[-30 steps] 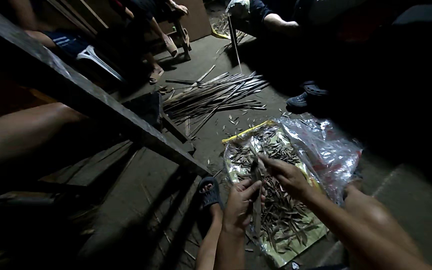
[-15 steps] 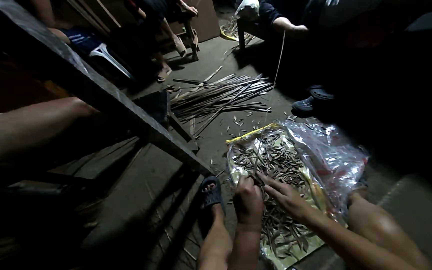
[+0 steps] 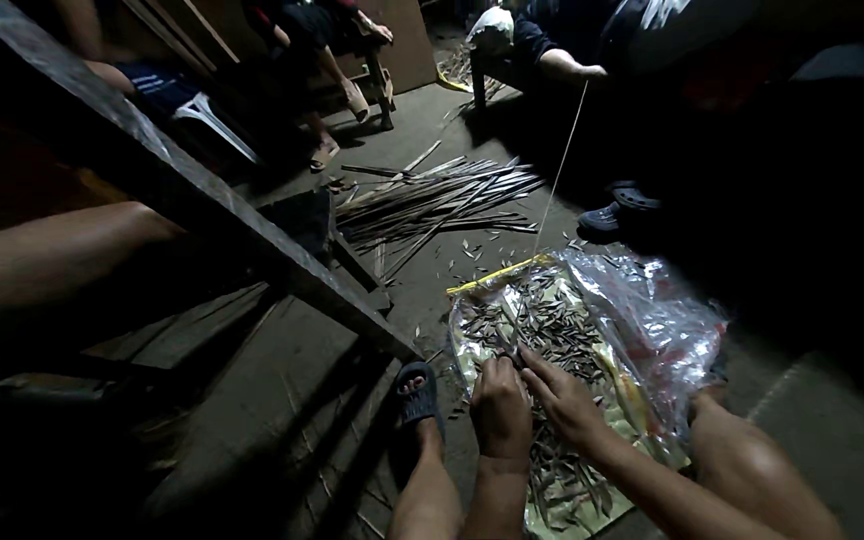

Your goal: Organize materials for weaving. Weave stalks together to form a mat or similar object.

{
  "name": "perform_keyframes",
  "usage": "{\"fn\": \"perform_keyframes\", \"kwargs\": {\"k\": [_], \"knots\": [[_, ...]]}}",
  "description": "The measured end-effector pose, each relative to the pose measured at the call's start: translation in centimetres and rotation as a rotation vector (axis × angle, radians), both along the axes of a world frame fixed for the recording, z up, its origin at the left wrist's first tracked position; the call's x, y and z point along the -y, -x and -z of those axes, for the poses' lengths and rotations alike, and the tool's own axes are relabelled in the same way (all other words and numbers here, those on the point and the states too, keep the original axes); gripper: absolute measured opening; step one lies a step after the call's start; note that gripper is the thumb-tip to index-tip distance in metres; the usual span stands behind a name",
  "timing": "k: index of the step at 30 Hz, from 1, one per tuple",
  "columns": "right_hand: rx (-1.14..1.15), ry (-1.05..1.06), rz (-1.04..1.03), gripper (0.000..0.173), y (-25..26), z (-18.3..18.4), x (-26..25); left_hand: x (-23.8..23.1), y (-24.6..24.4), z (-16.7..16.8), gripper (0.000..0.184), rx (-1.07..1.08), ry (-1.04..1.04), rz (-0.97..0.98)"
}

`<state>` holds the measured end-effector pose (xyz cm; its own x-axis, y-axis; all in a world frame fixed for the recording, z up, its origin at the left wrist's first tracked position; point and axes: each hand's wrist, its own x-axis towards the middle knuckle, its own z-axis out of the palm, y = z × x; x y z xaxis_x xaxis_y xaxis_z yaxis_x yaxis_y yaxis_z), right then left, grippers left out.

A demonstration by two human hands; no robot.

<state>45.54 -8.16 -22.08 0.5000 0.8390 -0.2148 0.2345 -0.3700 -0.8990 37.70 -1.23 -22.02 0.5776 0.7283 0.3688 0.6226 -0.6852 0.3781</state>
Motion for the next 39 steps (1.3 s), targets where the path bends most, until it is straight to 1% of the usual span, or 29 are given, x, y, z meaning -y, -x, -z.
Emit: {"fn": "perform_keyframes", "kwargs": {"k": [2,4,8,10,13,16,19,21,23,25,27,28,30,32,34,36,39], "knots": [[0.119,0.006,0.019,0.047,0.0,0.6,0.0,0.1,0.1,-0.2,0.011,0.023,0.091,0.014],[0.19,0.009,0.032,0.047,-0.5,0.9,-0.1,0.2,0.2,-0.6,0.015,0.054,0.167,0.029],[0.152,0.025,0.019,0.048,-1.5,0.5,-0.1,0.3,0.6,-1.1,0.02,0.093,0.292,0.047],[0.183,0.025,0.018,0.047,-1.3,0.6,-0.3,0.0,0.9,-1.1,0.02,0.114,0.345,0.047],[0.287,0.021,0.051,0.046,-1.0,0.9,-0.5,-0.4,1.3,-1.3,0.021,0.149,0.462,0.051],[0.289,0.048,0.117,0.046,-2.4,1.0,-0.8,-0.3,1.6,-1.6,0.02,0.172,0.552,0.062],[0.164,-0.018,0.197,0.048,-4.9,1.4,-0.9,-0.5,1.9,-2.2,0.02,0.207,0.741,0.023],[-0.044,-0.102,0.215,0.049,-5.1,1.2,-0.9,-1.2,1.7,-2.7,0.018,0.276,0.87,-0.032],[-0.252,-0.144,0.243,0.047,-3.9,0.7,-0.9,-1.7,1.6,-2.9,0.017,0.363,0.959,-0.075],[-0.425,-0.158,0.197,0.041,-2.9,0.1,-0.7,-1.8,1.6,-2.7,0.017,0.452,0.992,-0.095],[-0.529,-0.161,0.153,0.031,-2.2,-0.5,-0.4,-1.6,1.4,-2.2,0.015,0.531,0.968,-0.1],[-0.555,-0.157,0.13,0.027,-2.1,-0.8,-0.2,-1.5,1.4,-2.0,0.014,0.552,0.953,-0.104],[-0.62,-0.138,0.106,0.027,-2.5,-1.6,0.0,-1.4,1.3,-2.1,0.015,0.583,0.936,-0.118],[-0.704,-0.121,0.158,0.031,-3.7,-2.2,0.1,-1.3,1.2,-2.3,0.015,0.639,0.953,-0.141],[-0.762,-0.099,0.234,0.032,-5.8,-3.6,-0.2,-1.2,1.0,-2.5,0.017,0.682,1.005,-0.149],[-0.766,-0.195,0.246,0.03,-7.4,-5.8,-0.7,-1.3,0.9,-2.8,0.019,0.696,1.039,-0.144],[-0.644,-0.479,0.093,0.029,-8.2,-11.5,-1.2,-1.1,0.7,-3.2,0.019,0.75,1.023,-0.101]]}}
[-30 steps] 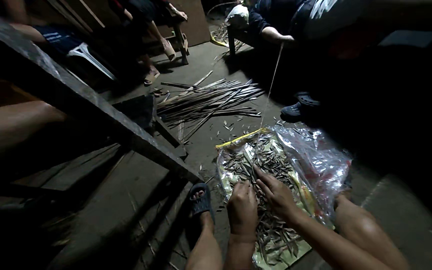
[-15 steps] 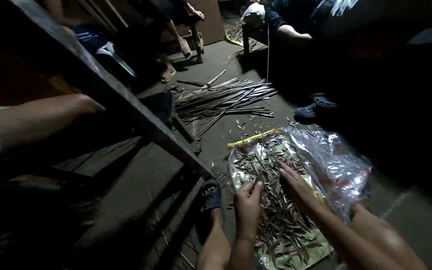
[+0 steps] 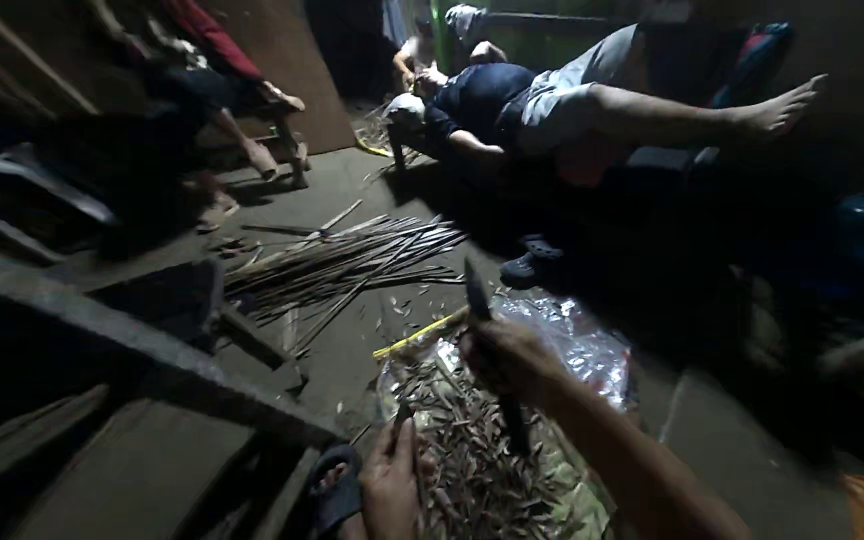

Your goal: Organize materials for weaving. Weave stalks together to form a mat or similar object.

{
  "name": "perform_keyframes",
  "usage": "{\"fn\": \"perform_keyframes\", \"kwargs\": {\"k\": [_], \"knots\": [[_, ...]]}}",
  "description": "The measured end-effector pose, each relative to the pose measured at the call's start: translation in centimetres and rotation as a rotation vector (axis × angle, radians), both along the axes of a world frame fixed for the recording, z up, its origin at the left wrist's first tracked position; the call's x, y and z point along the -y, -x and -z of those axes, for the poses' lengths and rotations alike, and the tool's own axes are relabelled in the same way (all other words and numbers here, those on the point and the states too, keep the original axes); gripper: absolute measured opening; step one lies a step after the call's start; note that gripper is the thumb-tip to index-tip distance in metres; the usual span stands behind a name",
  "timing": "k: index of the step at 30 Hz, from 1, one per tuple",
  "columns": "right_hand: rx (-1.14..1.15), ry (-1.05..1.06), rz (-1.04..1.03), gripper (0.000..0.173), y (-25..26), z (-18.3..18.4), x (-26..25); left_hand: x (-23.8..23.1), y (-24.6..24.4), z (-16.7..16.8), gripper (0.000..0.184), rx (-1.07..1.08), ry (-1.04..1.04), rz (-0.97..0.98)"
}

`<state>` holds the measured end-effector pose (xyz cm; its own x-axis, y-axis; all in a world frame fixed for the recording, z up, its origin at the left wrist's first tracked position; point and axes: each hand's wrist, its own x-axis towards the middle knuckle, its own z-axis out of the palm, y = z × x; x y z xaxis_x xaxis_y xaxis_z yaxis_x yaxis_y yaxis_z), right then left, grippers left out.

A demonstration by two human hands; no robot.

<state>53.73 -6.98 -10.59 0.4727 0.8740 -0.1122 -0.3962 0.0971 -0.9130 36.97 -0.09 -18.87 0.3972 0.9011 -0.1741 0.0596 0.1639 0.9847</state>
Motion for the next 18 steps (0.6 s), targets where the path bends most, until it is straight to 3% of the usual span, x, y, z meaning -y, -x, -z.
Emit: {"fn": "perform_keyframes", "kwargs": {"k": [2,4,6,9,14,18], "knots": [[0.099,-0.066,-0.027,0.028,-0.4,-1.8,-0.8,0.0,-0.3,-0.3,0.019,0.019,-0.006,-0.035],[0.19,0.067,-0.016,0.021,0.1,-1.9,-1.8,-0.2,-0.5,-0.5,0.019,0.006,0.02,-0.059],[0.297,0.268,-0.091,0.018,1.5,0.5,-2.2,-0.6,-0.5,-0.2,0.022,-0.021,0.02,-0.043],[0.317,0.465,-0.21,0.029,3.9,5.1,-1.9,-0.4,-0.2,0.6,0.026,-0.113,-0.062,0.017],[0.189,0.461,-0.201,0.019,4.8,7.9,-0.3,1.1,-0.3,1.0,0.028,-0.186,-0.148,0.138],[0.39,0.516,-0.163,0.018,3.1,7.6,-0.8,0.8,-0.5,1.2,0.027,-0.203,-0.07,0.253]]}}
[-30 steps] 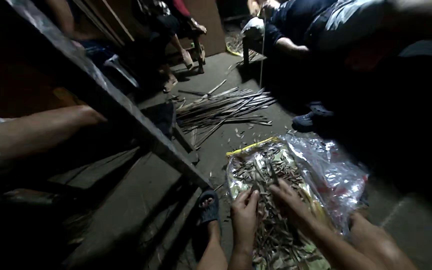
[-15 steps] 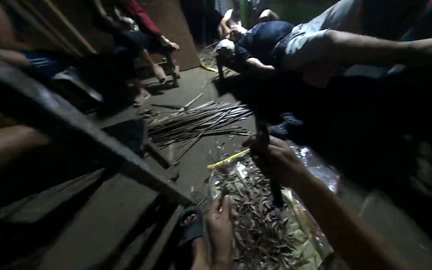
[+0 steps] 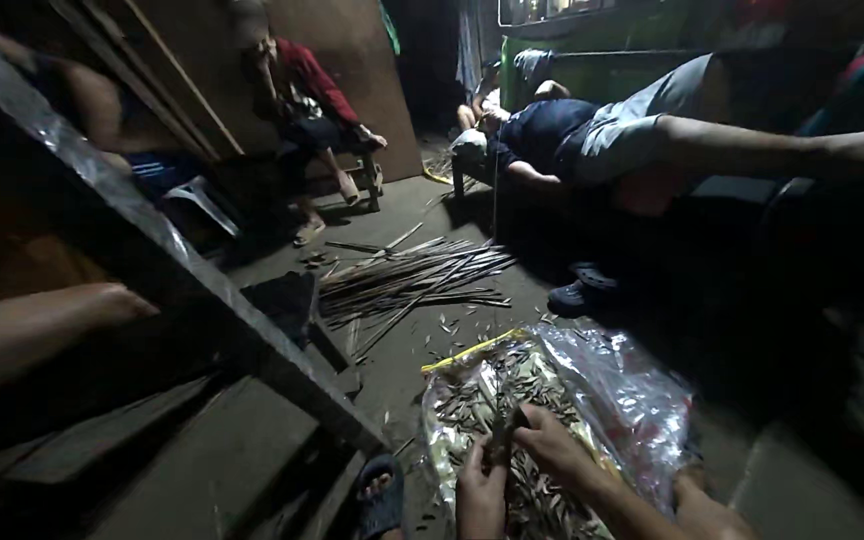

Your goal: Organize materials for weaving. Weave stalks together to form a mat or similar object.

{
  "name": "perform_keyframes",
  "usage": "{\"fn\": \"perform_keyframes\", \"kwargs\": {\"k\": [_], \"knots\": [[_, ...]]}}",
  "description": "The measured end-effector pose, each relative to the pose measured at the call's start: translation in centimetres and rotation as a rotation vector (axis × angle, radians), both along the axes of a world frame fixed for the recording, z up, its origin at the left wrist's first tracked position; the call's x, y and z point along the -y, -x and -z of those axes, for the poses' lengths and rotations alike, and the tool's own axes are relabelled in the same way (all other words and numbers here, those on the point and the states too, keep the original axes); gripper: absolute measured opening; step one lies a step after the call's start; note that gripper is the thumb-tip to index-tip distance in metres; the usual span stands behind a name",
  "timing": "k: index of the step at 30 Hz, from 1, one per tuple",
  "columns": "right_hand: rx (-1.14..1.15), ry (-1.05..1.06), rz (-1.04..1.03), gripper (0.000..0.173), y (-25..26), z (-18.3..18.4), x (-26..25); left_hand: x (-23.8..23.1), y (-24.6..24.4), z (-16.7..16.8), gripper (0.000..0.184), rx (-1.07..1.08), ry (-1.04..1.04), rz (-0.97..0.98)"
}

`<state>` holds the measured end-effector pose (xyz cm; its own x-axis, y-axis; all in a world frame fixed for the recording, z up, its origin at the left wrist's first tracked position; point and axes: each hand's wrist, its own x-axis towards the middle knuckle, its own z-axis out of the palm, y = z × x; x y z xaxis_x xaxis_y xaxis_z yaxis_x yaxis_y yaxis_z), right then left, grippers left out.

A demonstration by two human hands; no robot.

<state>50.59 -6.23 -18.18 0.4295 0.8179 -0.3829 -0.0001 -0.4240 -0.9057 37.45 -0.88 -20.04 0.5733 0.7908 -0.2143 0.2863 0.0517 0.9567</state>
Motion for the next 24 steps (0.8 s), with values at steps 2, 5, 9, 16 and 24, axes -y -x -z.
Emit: {"fn": "perform_keyframes", "kwargs": {"k": [2,5,9,16,24], "knots": [[0.044,0.052,-0.015,0.02,-0.9,-0.7,-1.0,-0.1,-0.1,-0.1,0.022,-0.008,0.076,-0.003],[-0.034,0.127,-0.057,0.022,-1.6,-0.9,-2.6,-0.3,-0.2,-0.7,0.018,-0.013,0.153,-0.068],[0.059,-0.084,-0.103,0.027,-0.7,-2.6,-1.9,-2.0,0.4,-1.6,0.014,0.091,0.19,-0.159],[-0.239,0.072,0.039,0.029,1.7,2.4,0.6,-2.7,0.2,-1.7,0.02,-0.035,0.154,-0.122],[-0.447,0.268,0.033,0.029,4.1,9.2,2.0,-2.7,0.8,-1.6,0.02,-0.007,0.252,-0.203]]}}
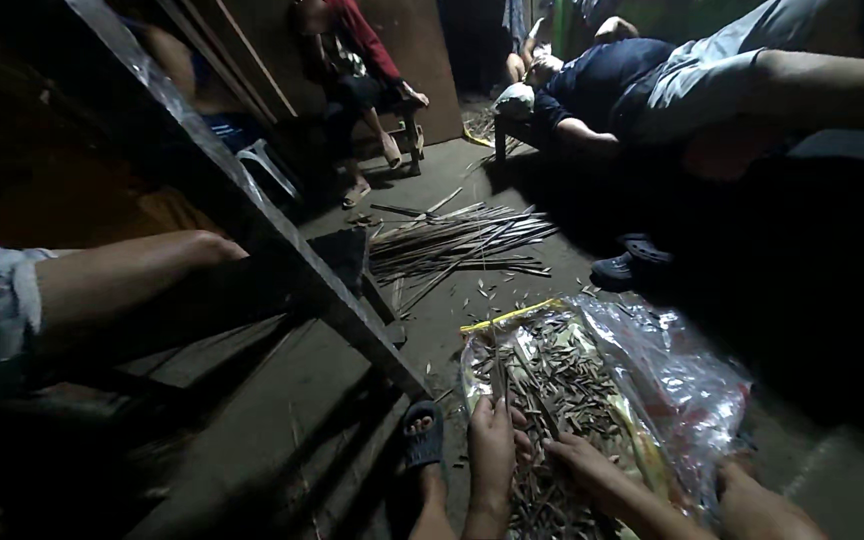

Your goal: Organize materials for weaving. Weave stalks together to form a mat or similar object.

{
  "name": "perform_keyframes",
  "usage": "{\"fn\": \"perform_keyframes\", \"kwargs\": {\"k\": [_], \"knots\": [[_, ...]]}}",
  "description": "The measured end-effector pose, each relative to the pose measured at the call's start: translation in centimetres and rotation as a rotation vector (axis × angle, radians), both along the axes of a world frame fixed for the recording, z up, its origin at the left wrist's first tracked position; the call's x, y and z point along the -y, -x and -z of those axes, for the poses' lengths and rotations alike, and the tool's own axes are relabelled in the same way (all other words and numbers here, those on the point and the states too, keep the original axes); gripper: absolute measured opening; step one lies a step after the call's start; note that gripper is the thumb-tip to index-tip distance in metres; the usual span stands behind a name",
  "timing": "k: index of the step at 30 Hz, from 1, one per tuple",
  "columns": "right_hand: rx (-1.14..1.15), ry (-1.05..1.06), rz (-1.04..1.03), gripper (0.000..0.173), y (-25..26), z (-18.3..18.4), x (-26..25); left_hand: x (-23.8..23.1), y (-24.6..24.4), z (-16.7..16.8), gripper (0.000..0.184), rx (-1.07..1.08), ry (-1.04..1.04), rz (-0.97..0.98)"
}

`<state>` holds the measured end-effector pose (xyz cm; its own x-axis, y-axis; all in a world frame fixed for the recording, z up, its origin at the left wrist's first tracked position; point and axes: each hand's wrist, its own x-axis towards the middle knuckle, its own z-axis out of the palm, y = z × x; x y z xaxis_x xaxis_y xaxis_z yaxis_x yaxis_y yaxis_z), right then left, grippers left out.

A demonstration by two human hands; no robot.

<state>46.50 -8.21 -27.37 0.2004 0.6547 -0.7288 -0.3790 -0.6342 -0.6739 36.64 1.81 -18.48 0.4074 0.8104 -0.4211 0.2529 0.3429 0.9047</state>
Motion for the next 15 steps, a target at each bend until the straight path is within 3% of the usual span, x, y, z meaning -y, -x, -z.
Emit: {"fn": "perform_keyframes", "kwargs": {"k": [6,12,15], "knots": [[-0.112,0.027,0.12,0.024,0.0,-1.2,-1.1,-0.4,-0.4,-0.2,0.021,-0.003,0.198,0.054],[-0.281,-0.034,0.237,0.009,-0.5,-1.7,-0.8,0.4,0.1,-0.9,0.023,0.168,0.09,0.037],[-0.34,-0.022,0.259,0.013,-0.8,-2.2,-0.4,-0.1,-0.2,-0.7,0.021,0.155,0.238,-0.004]]}}
